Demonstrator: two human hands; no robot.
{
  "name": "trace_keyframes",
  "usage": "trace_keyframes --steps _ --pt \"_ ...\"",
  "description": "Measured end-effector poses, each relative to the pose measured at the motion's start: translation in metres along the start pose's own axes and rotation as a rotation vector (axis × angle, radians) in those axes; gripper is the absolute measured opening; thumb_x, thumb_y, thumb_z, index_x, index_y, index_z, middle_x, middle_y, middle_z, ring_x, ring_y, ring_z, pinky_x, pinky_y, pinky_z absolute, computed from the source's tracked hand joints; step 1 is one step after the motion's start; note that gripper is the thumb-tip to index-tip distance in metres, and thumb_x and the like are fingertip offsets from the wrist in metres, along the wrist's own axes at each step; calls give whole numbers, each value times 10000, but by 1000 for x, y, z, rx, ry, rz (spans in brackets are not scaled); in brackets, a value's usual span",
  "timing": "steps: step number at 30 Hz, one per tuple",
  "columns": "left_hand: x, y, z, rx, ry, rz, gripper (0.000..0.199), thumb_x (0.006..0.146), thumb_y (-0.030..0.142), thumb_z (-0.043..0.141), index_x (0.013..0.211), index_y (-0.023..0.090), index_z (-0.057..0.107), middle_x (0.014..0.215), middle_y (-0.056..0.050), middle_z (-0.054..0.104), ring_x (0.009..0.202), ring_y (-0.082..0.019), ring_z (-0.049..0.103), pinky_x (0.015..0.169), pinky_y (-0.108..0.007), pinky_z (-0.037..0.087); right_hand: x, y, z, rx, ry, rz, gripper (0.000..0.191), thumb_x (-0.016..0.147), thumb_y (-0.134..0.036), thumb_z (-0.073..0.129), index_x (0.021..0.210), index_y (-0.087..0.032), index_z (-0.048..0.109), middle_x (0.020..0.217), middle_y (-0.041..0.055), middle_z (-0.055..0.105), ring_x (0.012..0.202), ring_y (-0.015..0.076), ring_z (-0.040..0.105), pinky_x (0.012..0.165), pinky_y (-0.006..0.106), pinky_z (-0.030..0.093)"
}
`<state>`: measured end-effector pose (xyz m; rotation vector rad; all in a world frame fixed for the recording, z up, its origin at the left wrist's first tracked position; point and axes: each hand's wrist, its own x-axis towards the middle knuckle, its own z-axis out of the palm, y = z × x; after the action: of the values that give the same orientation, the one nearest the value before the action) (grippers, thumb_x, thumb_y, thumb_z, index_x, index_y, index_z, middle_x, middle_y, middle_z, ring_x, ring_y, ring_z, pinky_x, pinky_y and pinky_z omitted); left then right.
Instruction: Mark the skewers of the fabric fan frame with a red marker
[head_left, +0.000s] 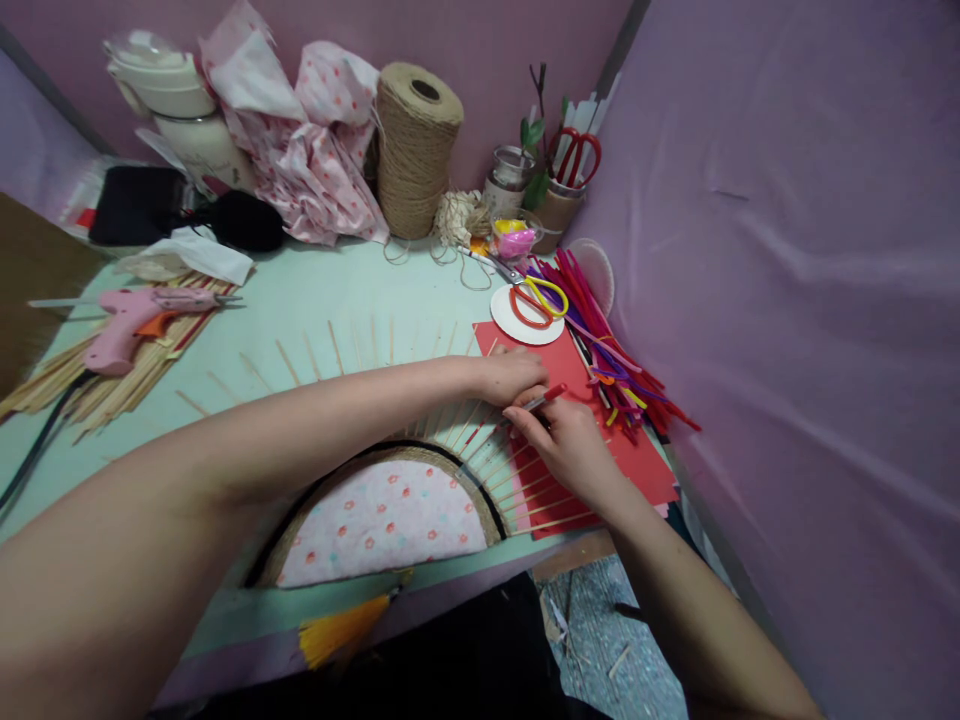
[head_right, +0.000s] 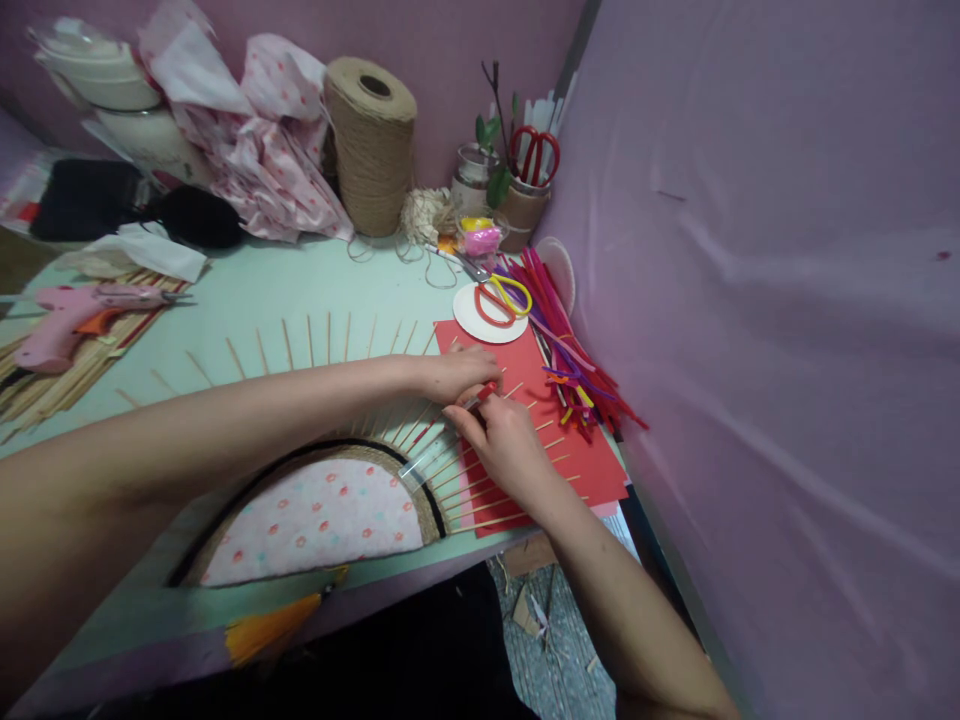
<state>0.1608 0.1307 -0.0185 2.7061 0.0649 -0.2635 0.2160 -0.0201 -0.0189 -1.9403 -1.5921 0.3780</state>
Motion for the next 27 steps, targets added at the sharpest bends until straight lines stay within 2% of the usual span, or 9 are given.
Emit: trace_keyframes --steps 7,12,16,20,22,25,27 --pt "-2 5 -4 56 -46 -17 341 718 270 672 1044 169 680 1163 -126 660 1083 -313 565 810 -376 422 -1 -1 0 24 -32 -11 260 941 -325 565 736 -182 640 734 45 704 681 184 648 634 261 429" --pt "0 5 -2 44 -28 -39 303 713 268 681 1001 176 688 1122 -115 672 1052 -309 575 823 -383 427 0 -3 -1 3 -7 -9 270 930 -344 578 714 -188 624 696 41 692 663 186 647 624 259 427" --pt "4 -1 4 37 -14 -20 264 731 311 667 953 169 690 1114 -127 660 1037 -314 573 794 -378 425 -4 -6 -7 92 29 -8 247 936 -349 559 770 -186 642 728 40 705 677 179 660 639 262 457" --pt "5 -6 6 -2 3 24 248 795 370 607 920 173 693 1052 -119 659 996 -309 570 790 -389 409 -23 -9 -11 284 195 7 194 948 -341 542 999 -195 659 844 38 730 686 159 674 635 264 506" --pt "4 -5 4 -16 -4 18 263 796 360 620 983 186 685 1108 -117 640 1054 -306 541 819 -390 395 -38 -9 -11 357 241 8 219 970 -316 508 1117 -210 631 831 23 731 673 147 674 632 261 527" --pt "2 -2 -1 -20 -10 -6 327 791 361 657 1079 207 650 1204 -108 595 1143 -285 481 866 -376 372 -63 -9 -7 341 248 3 237 990 -248 472 1195 -239 591 762 -11 725 642 131 674 648 254 550" --pt "1 1 -4 -28 -8 -5 341 785 370 677 1086 215 640 1205 -93 588 1152 -268 465 877 -359 361 -78 -10 -1 280 288 -37 229 981 -212 489 1184 -252 586 817 0 735 690 137 692 676 262 563"
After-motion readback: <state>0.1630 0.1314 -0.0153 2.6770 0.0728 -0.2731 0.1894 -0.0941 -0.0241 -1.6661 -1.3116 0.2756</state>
